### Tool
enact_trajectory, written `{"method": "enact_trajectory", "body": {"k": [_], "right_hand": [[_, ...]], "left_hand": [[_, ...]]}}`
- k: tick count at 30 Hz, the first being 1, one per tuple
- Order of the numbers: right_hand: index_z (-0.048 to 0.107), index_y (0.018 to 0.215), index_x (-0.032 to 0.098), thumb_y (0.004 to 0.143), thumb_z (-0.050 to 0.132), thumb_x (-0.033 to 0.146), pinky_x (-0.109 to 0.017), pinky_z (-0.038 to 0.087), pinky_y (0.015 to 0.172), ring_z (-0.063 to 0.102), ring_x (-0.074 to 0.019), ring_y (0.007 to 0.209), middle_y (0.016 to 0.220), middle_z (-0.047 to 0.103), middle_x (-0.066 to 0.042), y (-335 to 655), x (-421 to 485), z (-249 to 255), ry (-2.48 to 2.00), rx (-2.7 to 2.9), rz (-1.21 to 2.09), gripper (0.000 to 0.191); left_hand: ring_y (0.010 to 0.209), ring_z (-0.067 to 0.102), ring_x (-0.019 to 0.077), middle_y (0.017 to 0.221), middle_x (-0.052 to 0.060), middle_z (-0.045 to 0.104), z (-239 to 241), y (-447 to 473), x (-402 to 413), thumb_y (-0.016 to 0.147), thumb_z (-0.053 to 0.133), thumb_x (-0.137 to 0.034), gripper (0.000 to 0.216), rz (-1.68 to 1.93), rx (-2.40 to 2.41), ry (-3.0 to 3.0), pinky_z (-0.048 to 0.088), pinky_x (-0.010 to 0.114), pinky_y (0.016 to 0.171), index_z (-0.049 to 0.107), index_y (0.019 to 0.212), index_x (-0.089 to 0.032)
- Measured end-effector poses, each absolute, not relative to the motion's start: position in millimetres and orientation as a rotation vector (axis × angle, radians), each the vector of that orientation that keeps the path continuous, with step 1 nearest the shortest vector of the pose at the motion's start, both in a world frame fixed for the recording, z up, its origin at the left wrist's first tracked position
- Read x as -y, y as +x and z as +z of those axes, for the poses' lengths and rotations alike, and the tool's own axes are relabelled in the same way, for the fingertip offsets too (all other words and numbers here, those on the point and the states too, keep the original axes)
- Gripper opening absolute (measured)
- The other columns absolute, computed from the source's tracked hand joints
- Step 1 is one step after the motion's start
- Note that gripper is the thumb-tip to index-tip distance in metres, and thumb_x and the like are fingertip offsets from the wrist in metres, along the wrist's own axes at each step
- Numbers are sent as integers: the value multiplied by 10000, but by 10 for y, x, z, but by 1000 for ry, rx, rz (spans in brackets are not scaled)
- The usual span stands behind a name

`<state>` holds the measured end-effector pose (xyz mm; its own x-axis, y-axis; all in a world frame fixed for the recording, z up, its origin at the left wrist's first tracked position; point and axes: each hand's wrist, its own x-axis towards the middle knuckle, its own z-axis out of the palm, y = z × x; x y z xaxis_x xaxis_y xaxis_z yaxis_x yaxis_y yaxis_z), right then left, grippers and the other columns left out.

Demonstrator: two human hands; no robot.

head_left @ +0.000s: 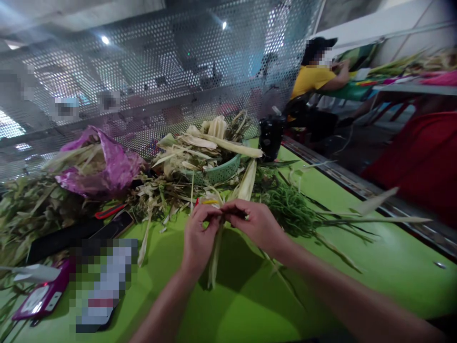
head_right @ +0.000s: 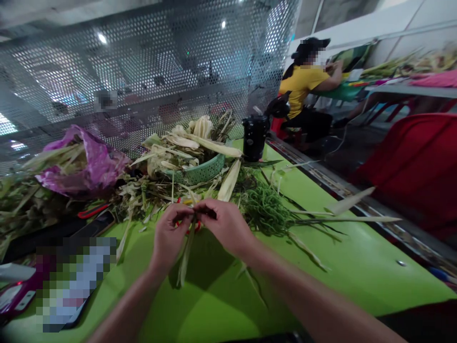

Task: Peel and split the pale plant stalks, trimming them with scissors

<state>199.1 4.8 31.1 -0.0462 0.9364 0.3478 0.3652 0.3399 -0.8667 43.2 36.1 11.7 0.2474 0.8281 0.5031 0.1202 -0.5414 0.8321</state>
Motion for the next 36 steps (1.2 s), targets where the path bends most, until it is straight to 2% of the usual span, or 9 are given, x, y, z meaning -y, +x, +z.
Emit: {"method": "enact_trajectory", "body": {"k": [7,12,19,23,27,30,36], "right_hand": [[658,872,191,797,576,141,-250,481,684,631,-146,720,795,695,-1,2001,-39,315,-1245,1611,719,122],[615,827,184,808,553,173,-246,454,632,584,-139,675,742,649,-1,2009,-36,328,-1285,1618,684,66],[547,778,191,808,518,179,-239,397,576,517,-123,615,676,572,25,2046,-22,378,-1420,1611,650,43],[547,805,187,806,520,188,-250,419,597,533,-128,647,712,576,14,2051,-44,361,-1377,1541,762,26],[565,909,170,826,531,241,-264,464,633,570,-145,735,835,607,-34,2036,-56,374,-1228,1409,980,115],[579,952,165,840,553,320,-265,476,636,567,-145,743,848,613,-41,2017,-65,374,-1188,1378,1067,194],[609,824,164,778,628,341,-251,445,575,521,-128,642,721,586,-7,1997,-112,327,-1266,1355,995,184]], "left_hand": [[842,576,157,851,30,609,138,434,-334,772,556,-82,151,1307,-890,1767,463,290,780,652,809,-192],[803,589,148,824,29,632,147,445,-338,756,602,-131,84,1257,-931,1649,472,269,754,651,808,-175],[671,600,101,735,-16,614,206,415,-372,779,634,-288,145,1176,-978,1237,473,213,616,565,821,-167],[652,574,82,734,-23,597,212,401,-369,784,631,-291,153,1159,-951,1205,461,189,592,551,820,-165],[654,553,80,739,-22,580,209,394,-367,784,627,-278,140,1168,-930,1201,461,194,604,558,830,-165],[674,553,89,753,-14,584,215,393,-365,777,632,-281,145,1166,-920,1198,468,208,619,564,830,-165],[684,560,94,754,-10,603,258,400,-349,741,668,-259,146,1146,-885,1191,453,207,625,569,803,-172]]}}
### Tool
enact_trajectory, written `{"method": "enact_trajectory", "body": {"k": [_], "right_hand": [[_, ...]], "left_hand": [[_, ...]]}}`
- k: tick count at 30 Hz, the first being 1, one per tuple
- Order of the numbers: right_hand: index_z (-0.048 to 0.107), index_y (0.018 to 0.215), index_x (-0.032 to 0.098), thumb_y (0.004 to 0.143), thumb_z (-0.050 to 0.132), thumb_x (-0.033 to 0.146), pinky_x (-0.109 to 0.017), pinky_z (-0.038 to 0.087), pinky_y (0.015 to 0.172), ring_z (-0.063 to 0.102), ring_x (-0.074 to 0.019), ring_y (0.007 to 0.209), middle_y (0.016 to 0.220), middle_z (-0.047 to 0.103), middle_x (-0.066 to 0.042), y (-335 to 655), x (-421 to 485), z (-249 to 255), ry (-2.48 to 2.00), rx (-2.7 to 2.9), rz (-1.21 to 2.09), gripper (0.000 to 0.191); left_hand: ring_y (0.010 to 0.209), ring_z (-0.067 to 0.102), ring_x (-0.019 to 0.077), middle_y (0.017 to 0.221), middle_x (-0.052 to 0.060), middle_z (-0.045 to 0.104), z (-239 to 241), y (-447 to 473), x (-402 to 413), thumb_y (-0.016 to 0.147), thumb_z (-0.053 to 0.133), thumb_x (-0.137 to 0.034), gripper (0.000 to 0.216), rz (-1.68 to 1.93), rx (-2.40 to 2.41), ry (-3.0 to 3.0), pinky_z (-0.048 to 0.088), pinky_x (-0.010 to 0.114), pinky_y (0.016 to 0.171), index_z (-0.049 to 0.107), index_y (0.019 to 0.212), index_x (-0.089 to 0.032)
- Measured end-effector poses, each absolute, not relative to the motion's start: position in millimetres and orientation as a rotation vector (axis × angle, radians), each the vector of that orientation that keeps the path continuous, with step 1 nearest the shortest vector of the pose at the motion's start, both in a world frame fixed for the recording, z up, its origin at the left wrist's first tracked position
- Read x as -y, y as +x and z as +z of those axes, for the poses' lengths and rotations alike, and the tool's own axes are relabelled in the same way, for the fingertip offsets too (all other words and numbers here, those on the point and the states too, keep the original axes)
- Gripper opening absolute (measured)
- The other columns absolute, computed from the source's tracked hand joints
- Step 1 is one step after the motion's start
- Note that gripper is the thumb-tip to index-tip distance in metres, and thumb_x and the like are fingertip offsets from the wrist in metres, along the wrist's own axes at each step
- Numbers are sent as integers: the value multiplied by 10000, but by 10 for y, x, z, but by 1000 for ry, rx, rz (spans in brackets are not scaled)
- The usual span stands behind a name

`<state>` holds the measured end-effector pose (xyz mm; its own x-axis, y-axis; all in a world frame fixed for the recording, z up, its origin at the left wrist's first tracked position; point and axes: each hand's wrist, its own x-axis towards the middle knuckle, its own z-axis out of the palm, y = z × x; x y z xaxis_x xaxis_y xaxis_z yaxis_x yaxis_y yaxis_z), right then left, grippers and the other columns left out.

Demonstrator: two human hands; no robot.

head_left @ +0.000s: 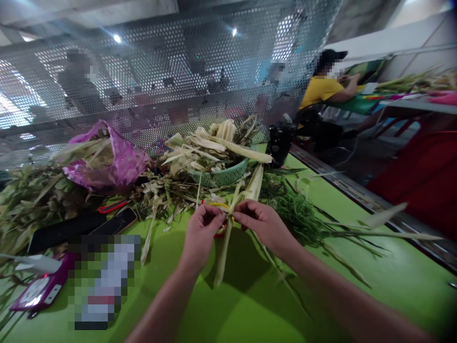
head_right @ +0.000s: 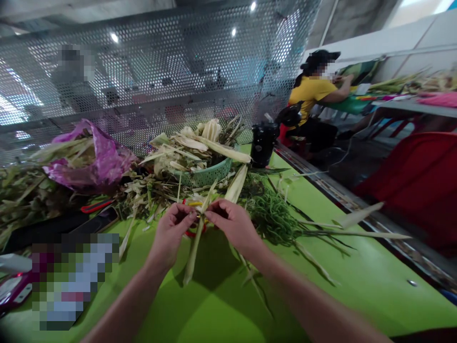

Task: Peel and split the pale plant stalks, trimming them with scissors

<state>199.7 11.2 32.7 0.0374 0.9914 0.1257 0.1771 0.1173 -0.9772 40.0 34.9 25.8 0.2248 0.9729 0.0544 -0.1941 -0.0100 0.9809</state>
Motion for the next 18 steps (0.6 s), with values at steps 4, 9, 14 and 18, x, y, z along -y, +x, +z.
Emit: {"method": "enact_trajectory", "body": {"k": [4,9,14,18], "right_hand": [[592,772,162,766,623,333,-249,422,558,491,-123,604,667,551,8,1994,-113,337,-1289,1347,992,173],[564,751,166,806,576,319,-239,392,541,465,-119,590,649,529,13,1979,-95,346,-1292,1411,948,163],[542,744,179,824,543,277,-232,386,541,459,-121,601,659,509,19,1966,-106,267,-1292,1504,825,126],[528,732,183,825,544,262,-228,378,531,446,-118,586,643,489,25,1948,-112,210,-1286,1503,830,122]], "left_hand": [[753,574,102,877,14,640,286,397,-334,733,679,-240,131,1156,-803,1183,457,208,644,570,761,-174],[743,579,100,913,36,655,296,397,-324,764,657,-245,137,1106,-737,1186,448,197,604,544,779,-168],[623,540,86,752,-8,617,281,394,-358,752,663,-290,180,1101,-863,1194,433,195,553,533,792,-172],[542,481,62,681,-29,586,266,385,-389,744,658,-263,161,1155,-912,1223,402,184,523,534,766,-163]]}}
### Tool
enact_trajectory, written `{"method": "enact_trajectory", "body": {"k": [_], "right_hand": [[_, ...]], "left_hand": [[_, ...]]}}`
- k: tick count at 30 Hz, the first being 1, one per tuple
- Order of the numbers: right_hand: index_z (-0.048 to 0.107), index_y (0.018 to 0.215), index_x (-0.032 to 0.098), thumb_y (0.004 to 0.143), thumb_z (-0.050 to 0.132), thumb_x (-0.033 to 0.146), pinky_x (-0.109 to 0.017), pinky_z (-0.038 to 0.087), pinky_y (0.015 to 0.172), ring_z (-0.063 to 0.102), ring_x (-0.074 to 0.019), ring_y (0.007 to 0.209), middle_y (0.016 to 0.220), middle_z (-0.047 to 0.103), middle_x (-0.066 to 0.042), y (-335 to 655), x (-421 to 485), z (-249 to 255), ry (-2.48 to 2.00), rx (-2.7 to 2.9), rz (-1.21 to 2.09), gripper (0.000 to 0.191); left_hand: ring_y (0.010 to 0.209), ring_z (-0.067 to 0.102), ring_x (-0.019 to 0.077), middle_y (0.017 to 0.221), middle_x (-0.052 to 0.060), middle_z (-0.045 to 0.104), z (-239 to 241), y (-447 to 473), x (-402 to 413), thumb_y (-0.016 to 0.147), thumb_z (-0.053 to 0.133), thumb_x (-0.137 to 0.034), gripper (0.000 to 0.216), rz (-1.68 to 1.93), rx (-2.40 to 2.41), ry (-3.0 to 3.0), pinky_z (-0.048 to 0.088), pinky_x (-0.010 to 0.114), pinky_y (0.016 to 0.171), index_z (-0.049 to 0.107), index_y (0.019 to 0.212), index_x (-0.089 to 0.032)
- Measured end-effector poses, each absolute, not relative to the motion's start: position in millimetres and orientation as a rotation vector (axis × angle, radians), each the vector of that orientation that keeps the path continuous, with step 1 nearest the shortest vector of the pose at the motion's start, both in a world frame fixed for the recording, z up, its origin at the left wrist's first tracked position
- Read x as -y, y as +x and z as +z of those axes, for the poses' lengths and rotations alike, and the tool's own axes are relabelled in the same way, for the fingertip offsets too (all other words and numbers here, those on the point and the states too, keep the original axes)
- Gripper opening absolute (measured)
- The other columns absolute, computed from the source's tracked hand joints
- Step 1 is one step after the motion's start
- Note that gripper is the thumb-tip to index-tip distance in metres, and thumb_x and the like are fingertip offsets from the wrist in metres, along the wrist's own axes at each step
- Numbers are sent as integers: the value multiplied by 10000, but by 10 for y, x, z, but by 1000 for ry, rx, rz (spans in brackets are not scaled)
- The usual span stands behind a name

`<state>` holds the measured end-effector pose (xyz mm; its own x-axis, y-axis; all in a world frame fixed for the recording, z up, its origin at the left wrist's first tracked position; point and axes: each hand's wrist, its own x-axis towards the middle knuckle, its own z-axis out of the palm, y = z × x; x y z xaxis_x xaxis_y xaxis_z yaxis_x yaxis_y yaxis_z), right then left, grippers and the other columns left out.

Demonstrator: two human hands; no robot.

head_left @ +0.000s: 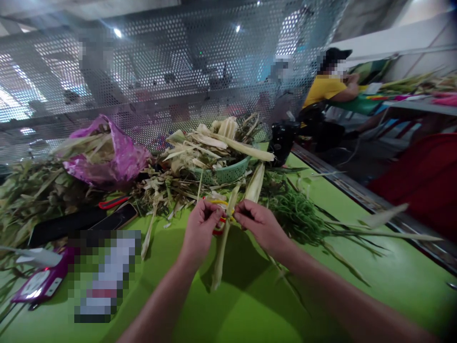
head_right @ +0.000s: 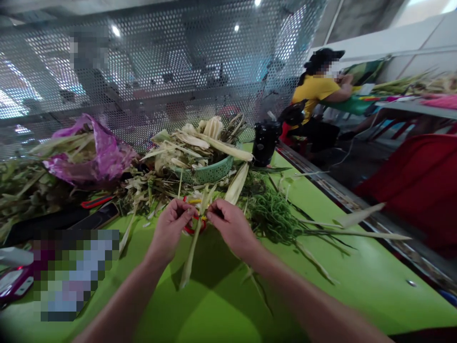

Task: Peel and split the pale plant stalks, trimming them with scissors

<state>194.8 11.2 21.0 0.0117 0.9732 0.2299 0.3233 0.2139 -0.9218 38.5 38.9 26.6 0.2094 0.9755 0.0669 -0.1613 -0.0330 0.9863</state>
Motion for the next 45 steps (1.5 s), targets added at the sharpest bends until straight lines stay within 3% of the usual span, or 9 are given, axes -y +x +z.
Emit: {"method": "enact_trajectory", "body": {"k": [5,10,18,27,39,45], "right_hand": [[554,762,187,843,556,290,-239,397,568,486,-128,616,669,531,18,1959,-106,218,-1304,1539,762,131],[607,794,194,841,586,273,-258,428,650,559,-149,690,742,622,-5,1988,-90,278,-1334,1648,579,95],[610,788,195,836,597,229,-255,424,638,561,-151,694,746,621,-11,1960,-35,327,-1330,1722,419,60],[603,764,192,812,637,205,-241,415,628,549,-132,676,735,611,3,1949,-11,335,-1322,1693,396,60],[649,729,190,800,650,200,-245,425,616,552,-127,666,718,617,-1,1927,2,386,-1194,1641,477,72],[685,886,198,823,606,223,-267,472,684,612,-153,744,815,671,-23,1977,-16,424,-1205,1573,602,104]], "left_hand": [[549,494,74,706,-13,601,249,350,-417,760,640,-279,156,1147,-929,1274,407,189,508,543,797,-163],[703,557,103,752,-7,597,207,333,-467,729,669,-228,156,1163,-886,1365,446,219,653,553,810,-163],[637,488,94,682,-25,526,215,367,-469,715,632,-168,117,1079,-898,1448,386,214,604,518,746,-164],[673,493,100,730,-4,564,198,435,-404,718,605,-181,80,943,-845,1466,387,227,642,578,781,-141],[608,450,77,663,-25,532,194,469,-386,678,704,-283,207,945,-804,1315,345,213,580,572,735,-135],[590,427,67,665,-33,511,210,460,-380,718,689,-301,208,969,-779,1273,341,202,559,558,765,-146]]}}
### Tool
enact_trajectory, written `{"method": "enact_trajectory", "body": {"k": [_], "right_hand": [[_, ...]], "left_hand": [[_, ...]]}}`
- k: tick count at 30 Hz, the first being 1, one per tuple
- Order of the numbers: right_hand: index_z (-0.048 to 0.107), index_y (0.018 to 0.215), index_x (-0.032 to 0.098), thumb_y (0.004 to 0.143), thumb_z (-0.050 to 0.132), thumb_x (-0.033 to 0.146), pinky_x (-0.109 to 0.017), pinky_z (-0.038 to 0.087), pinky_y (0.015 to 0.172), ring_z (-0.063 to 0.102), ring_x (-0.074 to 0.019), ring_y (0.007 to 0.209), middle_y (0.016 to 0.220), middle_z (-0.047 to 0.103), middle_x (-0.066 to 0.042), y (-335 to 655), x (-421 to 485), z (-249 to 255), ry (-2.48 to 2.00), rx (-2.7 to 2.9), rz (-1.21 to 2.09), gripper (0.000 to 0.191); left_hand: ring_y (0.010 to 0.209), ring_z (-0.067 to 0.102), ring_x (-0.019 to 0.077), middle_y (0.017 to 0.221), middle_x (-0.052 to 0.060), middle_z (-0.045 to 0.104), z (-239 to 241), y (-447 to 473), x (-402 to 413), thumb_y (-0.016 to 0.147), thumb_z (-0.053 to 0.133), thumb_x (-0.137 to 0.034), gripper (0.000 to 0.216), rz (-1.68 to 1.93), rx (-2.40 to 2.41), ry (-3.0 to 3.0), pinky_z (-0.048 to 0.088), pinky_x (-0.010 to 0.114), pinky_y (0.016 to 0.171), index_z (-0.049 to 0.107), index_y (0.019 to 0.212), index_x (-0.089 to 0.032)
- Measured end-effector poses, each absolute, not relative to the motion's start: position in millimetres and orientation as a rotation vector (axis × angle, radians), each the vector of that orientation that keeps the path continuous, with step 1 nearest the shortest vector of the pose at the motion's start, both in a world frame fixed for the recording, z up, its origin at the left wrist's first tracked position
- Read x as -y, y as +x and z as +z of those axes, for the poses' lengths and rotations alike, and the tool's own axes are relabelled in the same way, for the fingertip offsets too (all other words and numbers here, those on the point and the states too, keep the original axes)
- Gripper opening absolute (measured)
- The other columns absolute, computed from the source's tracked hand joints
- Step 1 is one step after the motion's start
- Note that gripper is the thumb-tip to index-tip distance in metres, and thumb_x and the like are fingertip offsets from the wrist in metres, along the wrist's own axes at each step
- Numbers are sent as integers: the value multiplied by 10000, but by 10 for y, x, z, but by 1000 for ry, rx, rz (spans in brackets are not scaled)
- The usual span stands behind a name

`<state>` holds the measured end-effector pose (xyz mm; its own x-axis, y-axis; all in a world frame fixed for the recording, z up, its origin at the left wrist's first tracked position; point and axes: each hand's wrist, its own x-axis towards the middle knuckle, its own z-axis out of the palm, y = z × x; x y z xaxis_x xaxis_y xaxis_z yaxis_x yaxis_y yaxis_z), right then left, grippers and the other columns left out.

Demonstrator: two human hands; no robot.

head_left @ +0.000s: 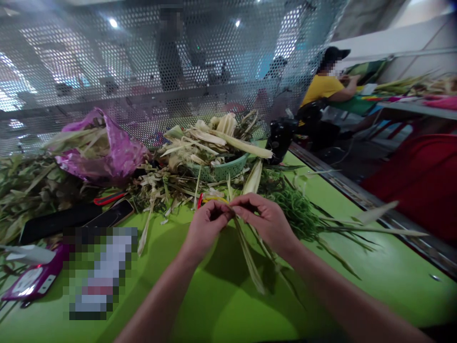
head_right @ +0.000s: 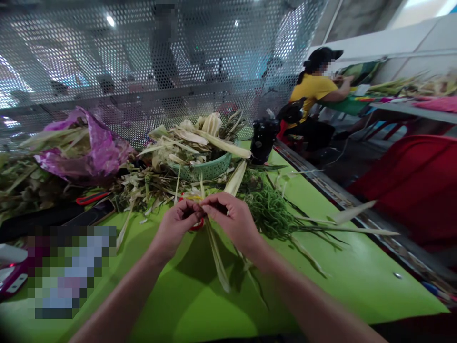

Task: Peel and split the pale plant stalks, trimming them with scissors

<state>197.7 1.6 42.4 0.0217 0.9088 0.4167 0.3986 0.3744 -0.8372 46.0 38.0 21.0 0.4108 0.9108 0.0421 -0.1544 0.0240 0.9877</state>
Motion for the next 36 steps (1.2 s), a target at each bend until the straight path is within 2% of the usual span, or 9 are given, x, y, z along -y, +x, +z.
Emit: {"method": "enact_trajectory", "body": {"k": [8,12,17,22,30,36], "right_hand": [[716,907,200,789,613,204,-294,492,703,641,-182,773,833,698,-48,2015,-58,391,-1239,1649,535,157],[712,885,200,797,611,187,-281,478,697,630,-168,753,814,686,-38,2035,-55,370,-1228,1712,517,135],[653,823,179,808,590,161,-251,443,644,579,-140,700,771,635,-17,2020,-47,354,-1278,1759,431,67],[594,806,177,799,569,142,-235,418,611,533,-124,652,745,597,-4,1975,-30,362,-1343,1732,393,43],[578,814,190,821,531,143,-238,412,610,517,-125,659,780,570,-18,1963,15,370,-1272,1853,362,67],[582,792,189,810,527,126,-241,420,612,524,-130,664,765,559,-22,1963,16,412,-1213,1904,392,86]], "left_hand": [[598,438,69,692,-29,516,221,407,-392,746,663,-278,167,950,-748,1288,355,199,559,565,802,-156],[623,448,78,703,-26,512,217,387,-399,766,641,-273,145,936,-749,1357,371,207,583,559,803,-160],[685,472,88,750,-19,522,207,379,-407,768,636,-247,133,928,-754,1414,387,215,638,547,814,-159],[646,460,81,716,-28,513,218,378,-404,773,623,-253,136,923,-766,1376,373,208,602,530,807,-160],[612,465,79,702,-23,535,262,376,-401,732,646,-273,163,938,-840,1279,376,204,573,540,775,-157],[598,475,75,645,-29,544,273,389,-408,677,648,-177,108,970,-907,1312,376,197,573,560,732,-146]]}}
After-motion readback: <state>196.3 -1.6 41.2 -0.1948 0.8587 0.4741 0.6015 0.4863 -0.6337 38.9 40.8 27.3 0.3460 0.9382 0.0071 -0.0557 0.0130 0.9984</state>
